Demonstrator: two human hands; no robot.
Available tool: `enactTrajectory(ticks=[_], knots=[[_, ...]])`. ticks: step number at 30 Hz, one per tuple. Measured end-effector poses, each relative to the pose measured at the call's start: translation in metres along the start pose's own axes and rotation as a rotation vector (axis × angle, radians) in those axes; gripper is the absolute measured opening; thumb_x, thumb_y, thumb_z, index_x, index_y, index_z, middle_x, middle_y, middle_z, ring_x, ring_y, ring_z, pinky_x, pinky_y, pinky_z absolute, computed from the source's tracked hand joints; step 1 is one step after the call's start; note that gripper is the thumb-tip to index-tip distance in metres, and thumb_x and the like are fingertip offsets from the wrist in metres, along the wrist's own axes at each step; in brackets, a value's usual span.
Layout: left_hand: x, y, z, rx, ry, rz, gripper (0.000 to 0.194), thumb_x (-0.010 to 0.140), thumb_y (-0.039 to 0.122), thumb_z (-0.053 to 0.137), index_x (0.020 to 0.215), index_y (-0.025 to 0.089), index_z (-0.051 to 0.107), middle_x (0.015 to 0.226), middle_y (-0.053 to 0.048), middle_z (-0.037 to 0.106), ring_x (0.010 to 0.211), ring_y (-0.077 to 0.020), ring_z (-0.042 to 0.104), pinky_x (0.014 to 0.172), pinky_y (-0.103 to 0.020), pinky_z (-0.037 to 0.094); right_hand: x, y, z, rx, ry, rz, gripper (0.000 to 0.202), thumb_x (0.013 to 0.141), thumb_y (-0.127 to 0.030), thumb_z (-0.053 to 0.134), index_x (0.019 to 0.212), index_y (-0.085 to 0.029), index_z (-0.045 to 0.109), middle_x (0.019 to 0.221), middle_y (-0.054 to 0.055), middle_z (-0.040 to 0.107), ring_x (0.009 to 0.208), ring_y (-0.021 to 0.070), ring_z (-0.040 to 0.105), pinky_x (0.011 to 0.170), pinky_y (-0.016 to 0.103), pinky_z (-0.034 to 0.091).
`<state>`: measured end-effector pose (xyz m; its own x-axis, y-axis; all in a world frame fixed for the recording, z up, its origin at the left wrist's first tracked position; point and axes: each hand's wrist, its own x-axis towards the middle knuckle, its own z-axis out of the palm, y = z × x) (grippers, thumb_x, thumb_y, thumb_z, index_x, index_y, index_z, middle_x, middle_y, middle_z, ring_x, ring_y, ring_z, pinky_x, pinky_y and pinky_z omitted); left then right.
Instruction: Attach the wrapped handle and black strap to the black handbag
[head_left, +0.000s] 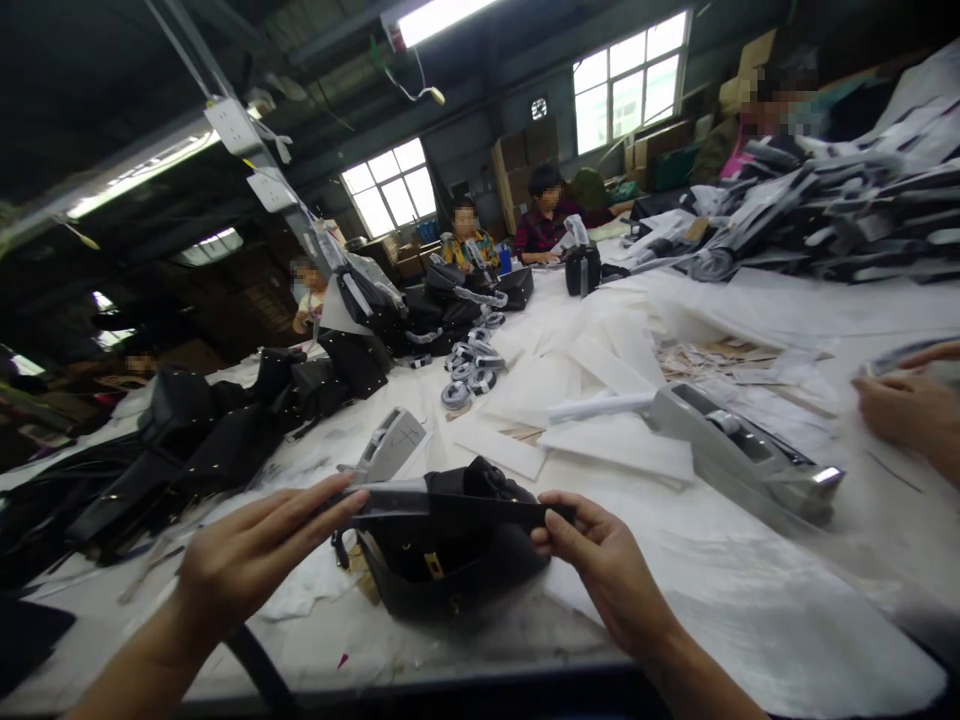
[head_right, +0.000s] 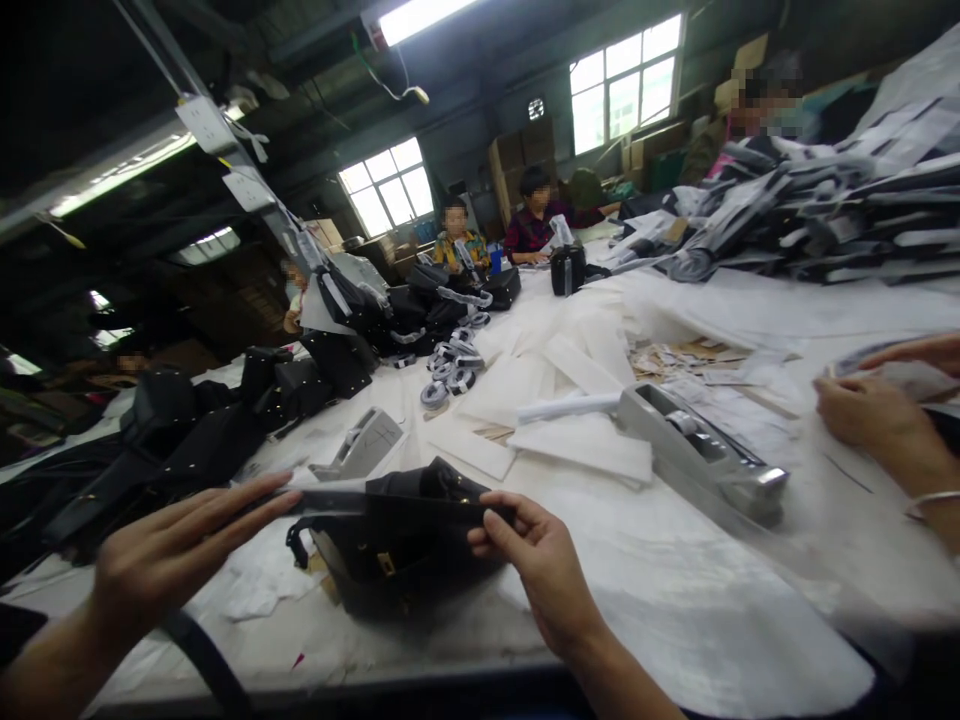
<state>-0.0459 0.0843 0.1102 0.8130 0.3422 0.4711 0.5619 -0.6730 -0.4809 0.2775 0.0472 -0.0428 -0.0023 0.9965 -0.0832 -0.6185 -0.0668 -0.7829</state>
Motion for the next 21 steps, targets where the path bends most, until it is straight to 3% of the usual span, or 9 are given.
enactTrajectory(ticks=[5, 8, 15, 21], knots=[[-0.038, 0.016, 0.069, -0.173, -0.153, -0.047, 0.052, 0.090, 0.000, 0.038, 0.132, 0.026, 0.055, 0.127, -0.004, 0.064, 0.108, -0.0150, 0.064, 0.089, -0.024, 0.053, 0.004, 0.000, -0.011, 0.010, 0.091, 0.116, 0.035, 0.079, -0.041, 0.073, 0.101, -0.014, 0.069, 0.079, 0.008, 0.074, 0.073, 0.0180, 0.071, 0.067, 0.025, 0.057], [-0.052, 0.034, 0.089, -0.265, -0.143, -0.147, 0.050, 0.091, 0.003, 0.040, 0.134, 0.024, 0.053, 0.128, -0.007, 0.063, 0.112, -0.0174, 0.062, 0.092, -0.028, 0.053, 0.004, 0.001, -0.016, 0.016, 0.099, 0.129, 0.033, 0.081, -0.041, 0.070, 0.100, -0.014, 0.070, 0.079, 0.008, 0.074, 0.073, 0.0182, 0.072, 0.066, 0.025, 0.058], [-0.049, 0.055, 0.091, -0.321, -0.070, -0.241, 0.053, 0.090, 0.002, 0.041, 0.139, 0.022, 0.047, 0.128, -0.008, 0.061, 0.119, -0.0203, 0.057, 0.100, -0.036, 0.048, 0.005, 0.001, -0.019, -0.023, 0.112, 0.092, 0.034, 0.080, -0.041, 0.072, 0.101, -0.015, 0.071, 0.080, 0.007, 0.074, 0.071, 0.0163, 0.071, 0.066, 0.024, 0.058], [-0.027, 0.085, 0.091, -0.393, -0.122, -0.255, 0.054, 0.093, 0.010, 0.043, 0.145, 0.021, 0.037, 0.125, -0.010, 0.063, 0.113, -0.0195, 0.060, 0.094, -0.032, 0.051, 0.003, 0.010, -0.022, -0.077, 0.087, 0.043, 0.032, 0.081, -0.040, 0.071, 0.101, -0.016, 0.069, 0.081, 0.006, 0.074, 0.071, 0.0157, 0.070, 0.069, 0.026, 0.058]])
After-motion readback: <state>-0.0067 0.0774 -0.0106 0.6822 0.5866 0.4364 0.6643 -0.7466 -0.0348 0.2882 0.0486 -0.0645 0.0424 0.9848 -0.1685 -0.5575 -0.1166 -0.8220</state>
